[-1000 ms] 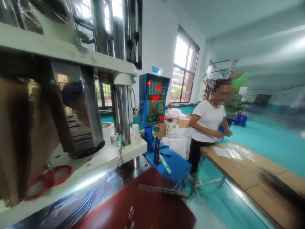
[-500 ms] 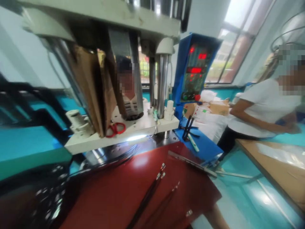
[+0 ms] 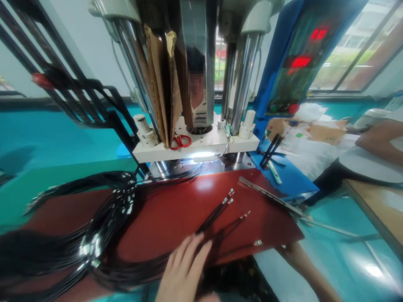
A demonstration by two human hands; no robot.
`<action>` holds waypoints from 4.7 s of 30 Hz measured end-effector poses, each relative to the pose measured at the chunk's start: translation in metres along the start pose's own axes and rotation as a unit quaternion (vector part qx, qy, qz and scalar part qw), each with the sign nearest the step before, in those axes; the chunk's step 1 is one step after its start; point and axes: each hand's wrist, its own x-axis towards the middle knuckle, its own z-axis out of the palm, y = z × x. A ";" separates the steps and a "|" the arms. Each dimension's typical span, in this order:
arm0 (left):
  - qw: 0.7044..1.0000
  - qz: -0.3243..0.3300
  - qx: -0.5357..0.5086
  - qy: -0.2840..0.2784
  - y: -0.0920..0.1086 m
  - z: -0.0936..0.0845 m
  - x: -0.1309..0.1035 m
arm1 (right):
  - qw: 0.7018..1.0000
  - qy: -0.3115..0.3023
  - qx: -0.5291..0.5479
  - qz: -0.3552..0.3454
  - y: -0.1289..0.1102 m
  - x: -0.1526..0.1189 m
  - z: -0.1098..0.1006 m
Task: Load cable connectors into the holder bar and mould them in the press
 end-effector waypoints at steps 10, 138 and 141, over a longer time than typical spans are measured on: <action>0.969 0.151 0.151 -0.121 0.010 -0.006 0.062 | 0.980 -0.194 -0.040 0.010 -0.016 -0.061 -0.046; 0.778 0.010 -0.622 -0.082 0.029 0.008 0.086 | 0.872 -0.081 0.480 0.052 -0.191 0.013 0.021; 0.783 -0.014 -0.611 -0.118 0.030 0.010 0.088 | 0.874 -0.077 0.477 0.049 -0.190 0.011 0.021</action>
